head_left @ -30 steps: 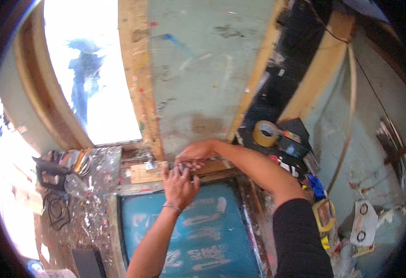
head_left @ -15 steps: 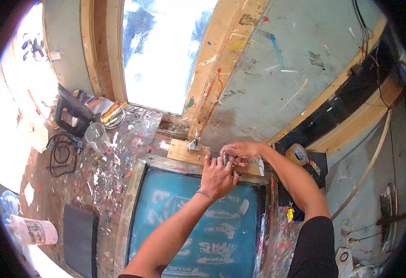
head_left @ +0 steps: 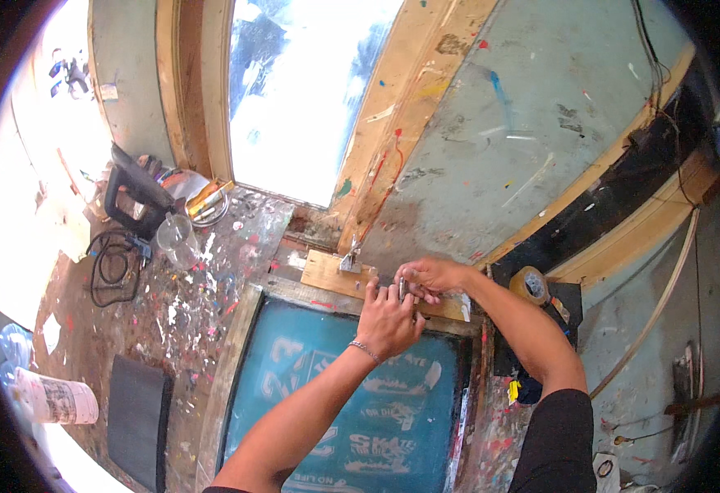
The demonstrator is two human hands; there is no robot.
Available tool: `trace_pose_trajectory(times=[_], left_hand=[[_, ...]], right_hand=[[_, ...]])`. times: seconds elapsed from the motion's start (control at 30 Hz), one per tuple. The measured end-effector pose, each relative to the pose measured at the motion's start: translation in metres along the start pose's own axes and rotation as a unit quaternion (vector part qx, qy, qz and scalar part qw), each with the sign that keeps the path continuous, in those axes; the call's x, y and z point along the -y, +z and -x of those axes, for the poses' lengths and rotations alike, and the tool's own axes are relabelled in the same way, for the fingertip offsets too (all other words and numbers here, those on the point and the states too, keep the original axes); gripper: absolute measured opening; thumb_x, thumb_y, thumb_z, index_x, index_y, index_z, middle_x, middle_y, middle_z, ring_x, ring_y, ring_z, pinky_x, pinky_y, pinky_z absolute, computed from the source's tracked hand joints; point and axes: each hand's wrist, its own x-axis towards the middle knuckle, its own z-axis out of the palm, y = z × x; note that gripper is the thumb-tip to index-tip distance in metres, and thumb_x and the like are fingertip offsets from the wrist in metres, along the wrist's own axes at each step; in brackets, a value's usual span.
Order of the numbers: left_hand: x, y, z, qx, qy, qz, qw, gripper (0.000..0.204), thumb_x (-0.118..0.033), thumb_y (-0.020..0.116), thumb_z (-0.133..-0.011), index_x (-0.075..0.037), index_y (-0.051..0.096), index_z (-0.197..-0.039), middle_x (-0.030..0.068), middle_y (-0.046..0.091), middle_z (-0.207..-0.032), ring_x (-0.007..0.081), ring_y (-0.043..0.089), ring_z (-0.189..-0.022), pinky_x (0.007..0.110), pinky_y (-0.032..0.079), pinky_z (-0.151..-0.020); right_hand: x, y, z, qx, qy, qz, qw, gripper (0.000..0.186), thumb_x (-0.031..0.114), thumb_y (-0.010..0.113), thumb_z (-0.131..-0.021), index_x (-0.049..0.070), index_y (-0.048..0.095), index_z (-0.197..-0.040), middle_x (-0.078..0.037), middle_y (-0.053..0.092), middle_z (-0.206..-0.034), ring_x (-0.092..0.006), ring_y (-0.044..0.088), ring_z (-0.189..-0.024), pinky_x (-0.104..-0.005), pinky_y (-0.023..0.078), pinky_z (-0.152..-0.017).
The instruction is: The person wipes a glass surface with a cloth, then retrieves a screen printing frame and places it on the workbench. They secure the frame with clamps, smooth the mesh with a squeegee, and handle a roll of tape.
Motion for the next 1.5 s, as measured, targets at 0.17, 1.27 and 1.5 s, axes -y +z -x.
trace_pose_trajectory(times=[0.17, 1.27, 1.5], left_hand=[[-0.002, -0.007, -0.005, 0.047, -0.020, -0.001, 0.999, 0.038, -0.039, 0.060, -0.084, -0.004, 0.066, -0.097, 0.0194, 0.062, -0.097, 0.0326, 0.061, -0.099, 0.056, 0.029, -0.110], [0.010, -0.275, 0.313, 0.039, -0.277, -0.183, 0.943, 0.058, -0.034, 0.077, -0.081, -0.001, 0.056, -0.123, 0.0185, 0.049, -0.129, 0.0371, 0.040, -0.126, 0.048, 0.033, -0.107], [0.007, -0.282, 0.339, 0.089, -0.304, -0.113, 0.942, 0.036, -0.029, 0.078, -0.078, 0.000, 0.065, -0.096, 0.0103, 0.053, -0.116, 0.0316, 0.044, -0.113, 0.046, 0.035, -0.094]], right_hand=[[0.010, 0.008, 0.001, -0.051, 0.026, 0.041, 0.998, 0.048, 0.058, 0.048, -0.098, 0.012, 0.061, -0.105, 0.004, 0.047, -0.062, -0.0055, 0.044, -0.048, -0.0229, 0.039, -0.042], [-0.140, 0.555, 0.291, -0.648, 0.083, 0.107, 0.749, 0.052, 0.023, 0.072, -0.090, -0.003, 0.053, -0.130, -0.018, 0.065, -0.109, -0.0294, 0.065, -0.095, -0.0412, 0.053, -0.082], [-0.111, 0.542, 0.300, -0.566, 0.172, 0.057, 0.804, 0.066, 0.035, 0.068, -0.088, -0.007, 0.046, -0.134, -0.029, 0.045, -0.137, -0.0480, 0.050, -0.122, -0.0526, 0.044, -0.100]])
